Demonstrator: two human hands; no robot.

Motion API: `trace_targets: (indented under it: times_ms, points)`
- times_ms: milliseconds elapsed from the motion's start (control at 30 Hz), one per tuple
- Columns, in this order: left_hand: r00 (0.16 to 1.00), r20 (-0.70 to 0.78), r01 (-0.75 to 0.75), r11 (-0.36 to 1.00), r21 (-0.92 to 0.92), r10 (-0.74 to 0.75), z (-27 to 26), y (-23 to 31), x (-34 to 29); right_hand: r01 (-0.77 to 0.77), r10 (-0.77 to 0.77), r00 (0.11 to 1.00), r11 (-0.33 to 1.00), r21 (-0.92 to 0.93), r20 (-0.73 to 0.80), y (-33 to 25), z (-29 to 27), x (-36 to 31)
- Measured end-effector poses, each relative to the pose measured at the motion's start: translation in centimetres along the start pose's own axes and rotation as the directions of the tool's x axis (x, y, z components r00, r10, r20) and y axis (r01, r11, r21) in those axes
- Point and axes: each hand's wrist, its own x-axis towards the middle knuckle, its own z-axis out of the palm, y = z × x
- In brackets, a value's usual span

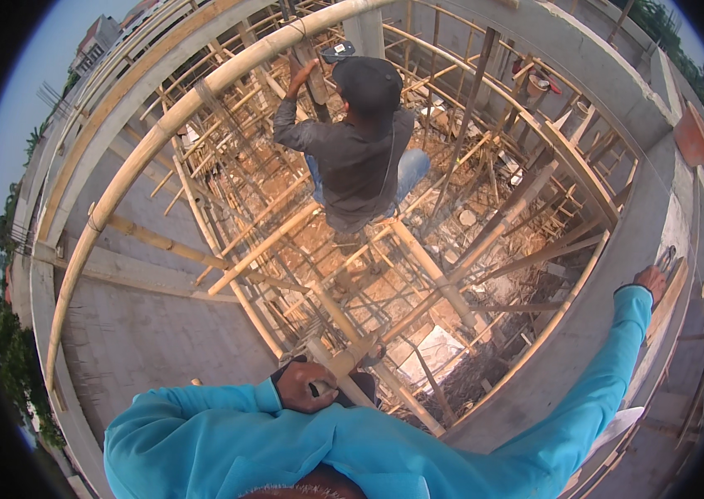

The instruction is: The person assembles bamboo scaffolding on a construction site. They tie bamboo poles together with wire using pliers, position and secure wooden planks, and hammer nails into the structure. Another worker is visible nearby.

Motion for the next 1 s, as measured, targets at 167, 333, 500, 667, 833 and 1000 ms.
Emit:
trace_targets:
  times_ms: [167, 333, 500, 667, 833, 1000]
  points:
    - [1.0, 0.001, -0.022, 1.0, 0.002, 0.022, -0.1, 0.2, 0.1, -0.009, 0.005, 0.999, 0.996, 0.088, 0.041, 0.4, 0.0, -0.3]
    - [0.999, -0.034, -0.016, 1.0, 0.001, 0.016, -0.1, 0.4, 0.1, -0.016, 0.005, 0.998, 0.987, 0.16, 0.064, 1.0, -0.7, 0.3]
    - [0.999, -0.028, -0.03, 0.999, -0.013, 0.03, 0.3, -0.2, -0.1, 0.029, -0.037, 0.999, 0.98, 0.197, 0.036, 1.6, -2.0, -0.7]
    - [0.996, -0.047, -0.071, 0.997, -0.006, 0.071, 0.6, -0.8, -0.3, 0.034, -0.05, 0.994, 0.987, 0.16, 0.097, 2.4, -4.6, -2.9]
    - [0.988, -0.088, -0.13, 0.991, -0.001, 0.13, 0.8, -1.0, -0.3, 0.084, -0.1, 0.991, 0.983, 0.166, 0.089, 3.4, -8.9, -4.5]
    - [0.999, 0.013, -0.036, 0.998, -0.059, 0.037, 0.5, -1.0, -0.1, 0.202, -0.16, 0.979, 0.833, 0.516, -0.126, -0.9, -18.0, -13.6]
